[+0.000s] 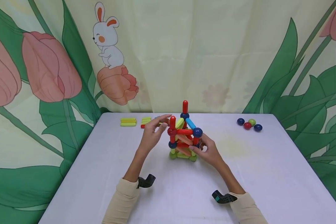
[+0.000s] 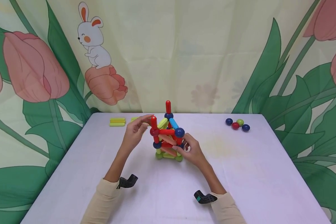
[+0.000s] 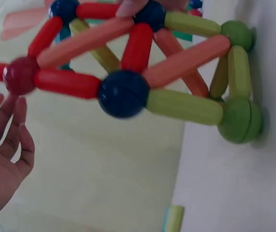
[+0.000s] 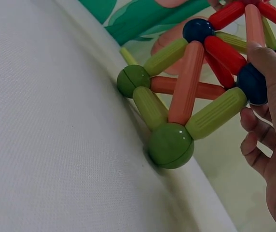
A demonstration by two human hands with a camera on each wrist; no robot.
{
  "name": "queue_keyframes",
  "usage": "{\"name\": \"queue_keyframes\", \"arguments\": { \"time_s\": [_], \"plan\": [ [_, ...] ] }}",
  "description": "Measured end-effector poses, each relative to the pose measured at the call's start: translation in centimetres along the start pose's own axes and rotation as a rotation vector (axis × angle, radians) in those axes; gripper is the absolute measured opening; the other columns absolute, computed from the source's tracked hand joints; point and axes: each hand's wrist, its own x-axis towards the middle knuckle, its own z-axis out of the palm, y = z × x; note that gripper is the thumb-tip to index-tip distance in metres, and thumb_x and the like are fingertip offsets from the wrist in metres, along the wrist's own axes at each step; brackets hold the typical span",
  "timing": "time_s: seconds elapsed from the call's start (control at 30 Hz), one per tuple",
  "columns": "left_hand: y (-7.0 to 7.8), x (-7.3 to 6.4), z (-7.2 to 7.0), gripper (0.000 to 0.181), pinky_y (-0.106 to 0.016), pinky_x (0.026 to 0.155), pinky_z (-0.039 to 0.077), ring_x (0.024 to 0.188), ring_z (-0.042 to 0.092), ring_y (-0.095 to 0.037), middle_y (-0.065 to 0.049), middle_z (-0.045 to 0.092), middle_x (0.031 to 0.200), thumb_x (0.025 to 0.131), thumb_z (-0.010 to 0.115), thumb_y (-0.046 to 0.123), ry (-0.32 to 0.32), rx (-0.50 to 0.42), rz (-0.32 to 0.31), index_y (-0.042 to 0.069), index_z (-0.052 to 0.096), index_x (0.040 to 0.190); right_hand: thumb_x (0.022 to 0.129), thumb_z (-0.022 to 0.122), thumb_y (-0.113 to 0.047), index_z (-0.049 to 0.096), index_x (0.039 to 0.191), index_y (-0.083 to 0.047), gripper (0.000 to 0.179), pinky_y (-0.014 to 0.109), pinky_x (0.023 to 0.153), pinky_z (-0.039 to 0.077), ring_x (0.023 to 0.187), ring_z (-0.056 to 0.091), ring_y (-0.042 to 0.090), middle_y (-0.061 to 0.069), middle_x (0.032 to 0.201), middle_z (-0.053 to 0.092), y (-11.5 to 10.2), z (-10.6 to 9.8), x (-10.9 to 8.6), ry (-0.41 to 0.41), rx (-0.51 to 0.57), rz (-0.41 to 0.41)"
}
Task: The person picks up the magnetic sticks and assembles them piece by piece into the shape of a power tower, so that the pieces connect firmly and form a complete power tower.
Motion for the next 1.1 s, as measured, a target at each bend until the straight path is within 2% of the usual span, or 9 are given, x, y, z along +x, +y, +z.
{"name": "queue_keyframes", "arguments": {
  "time_s": [0.1, 0.13, 0.23, 0.3, 0.43, 0.63, 0.8, 1.0, 1.1],
  "plan": [
    [-2.1, 0.3, -0.8, 0.031, -0.025, 0.076, 0.052, 0.092, 0.065, -0.031, -0.021, 0.069, 0.101, 0.105, 0.043, 0.017, 0.091, -0.078, -0.111, 0.002, 0.065, 0.121, 0.08, 0.073, 0.004, 0.055, 0.112, 0.007, 0.037, 0.036, 0.056, 0.051, 0.068, 0.053, 0.024, 0.006, 0.082, 0.058, 0.0, 0.2, -0.2, 0.001, 0.006, 0.003],
    [-3.5, 0.5, -1.0, 0.034, -0.023, 0.071, 0.051, 0.09, 0.065, -0.033, -0.022, 0.069, 0.1, 0.106, 0.041, 0.021, 0.132, -0.096, -0.14, 0.001, 0.066, 0.118, 0.08, 0.073, 0.004, 0.055, 0.113, 0.007, 0.038, 0.035, 0.056, 0.051, 0.068, 0.053, 0.025, 0.006, 0.083, 0.058, -0.1, 0.3, -0.3, 0.002, 0.006, 0.005],
    [-6.5, 0.6, -2.0, 0.039, -0.017, 0.064, 0.049, 0.084, 0.065, -0.039, -0.023, 0.07, 0.097, 0.104, 0.045, 0.031, 0.229, -0.065, -0.249, 0.001, 0.069, 0.11, 0.08, 0.074, 0.004, 0.055, 0.116, 0.005, 0.041, 0.033, 0.056, 0.051, 0.068, 0.053, 0.022, 0.006, 0.083, 0.059, -0.1, 0.4, -0.4, 0.001, 0.004, 0.007],
    [-8.3, 0.7, -2.6, 0.037, -0.015, 0.064, 0.05, 0.083, 0.065, -0.042, -0.023, 0.07, 0.097, 0.103, 0.048, 0.031, 0.253, -0.026, -0.315, 0.001, 0.07, 0.107, 0.08, 0.074, 0.004, 0.055, 0.117, 0.004, 0.041, 0.032, 0.057, 0.051, 0.069, 0.053, 0.021, 0.006, 0.083, 0.059, -0.1, 0.3, -0.5, 0.001, 0.002, 0.01],
    [-11.2, 0.8, -3.8, 0.024, -0.025, 0.073, 0.055, 0.089, 0.068, -0.037, -0.02, 0.069, 0.105, 0.101, 0.054, 0.018, 0.182, 0.169, -0.42, 0.001, 0.069, 0.109, 0.081, 0.073, 0.003, 0.054, 0.12, 0.001, 0.044, 0.029, 0.059, 0.051, 0.073, 0.054, 0.017, 0.008, 0.088, 0.062, -0.1, 0.3, -0.3, 0.006, -0.01, 0.021],
    [-14.3, 0.6, -4.9, 0.024, -0.046, 0.097, 0.048, 0.112, 0.056, -0.037, -0.023, 0.061, 0.117, 0.093, 0.06, 0.0, 0.035, 0.48, -0.478, -0.002, 0.067, 0.116, 0.082, 0.072, 0.001, 0.052, 0.129, -0.003, 0.051, 0.027, 0.065, 0.052, 0.086, 0.054, 0.012, 0.014, 0.107, 0.065, -0.1, 0.2, -0.2, -0.003, -0.011, 0.045],
    [-15.9, 0.1, -4.9, 0.029, -0.048, 0.106, 0.042, 0.123, 0.047, -0.039, -0.023, 0.05, 0.127, 0.092, 0.063, 0.005, -0.023, 0.521, -0.511, 0.002, 0.066, 0.12, 0.085, 0.07, -0.001, 0.05, 0.135, -0.003, 0.054, 0.029, 0.072, 0.054, 0.096, 0.055, 0.013, 0.015, 0.118, 0.064, -0.2, 0.1, 0.0, -0.011, -0.05, 0.042],
    [-16.5, -0.1, -5.0, 0.027, -0.047, 0.1, 0.045, 0.112, 0.05, -0.034, -0.021, 0.051, 0.12, 0.091, 0.066, 0.008, -0.019, 0.478, -0.493, 0.003, 0.066, 0.118, 0.087, 0.067, 0.002, 0.054, 0.13, 0.002, 0.044, 0.029, 0.078, 0.055, 0.095, 0.059, 0.013, 0.015, 0.11, 0.068, 0.0, -0.3, 0.1, -0.026, -0.081, 0.041],
    [-16.5, 0.0, -4.9, 0.025, -0.046, 0.095, 0.046, 0.107, 0.05, -0.032, -0.02, 0.054, 0.115, 0.092, 0.065, 0.01, -0.028, 0.478, -0.506, 0.002, 0.065, 0.116, 0.088, 0.066, 0.002, 0.054, 0.131, 0.004, 0.045, 0.035, 0.082, 0.057, 0.097, 0.062, 0.017, 0.017, 0.111, 0.069, 0.7, -0.5, 0.0, -0.046, -0.081, 0.063]
  ]
}}
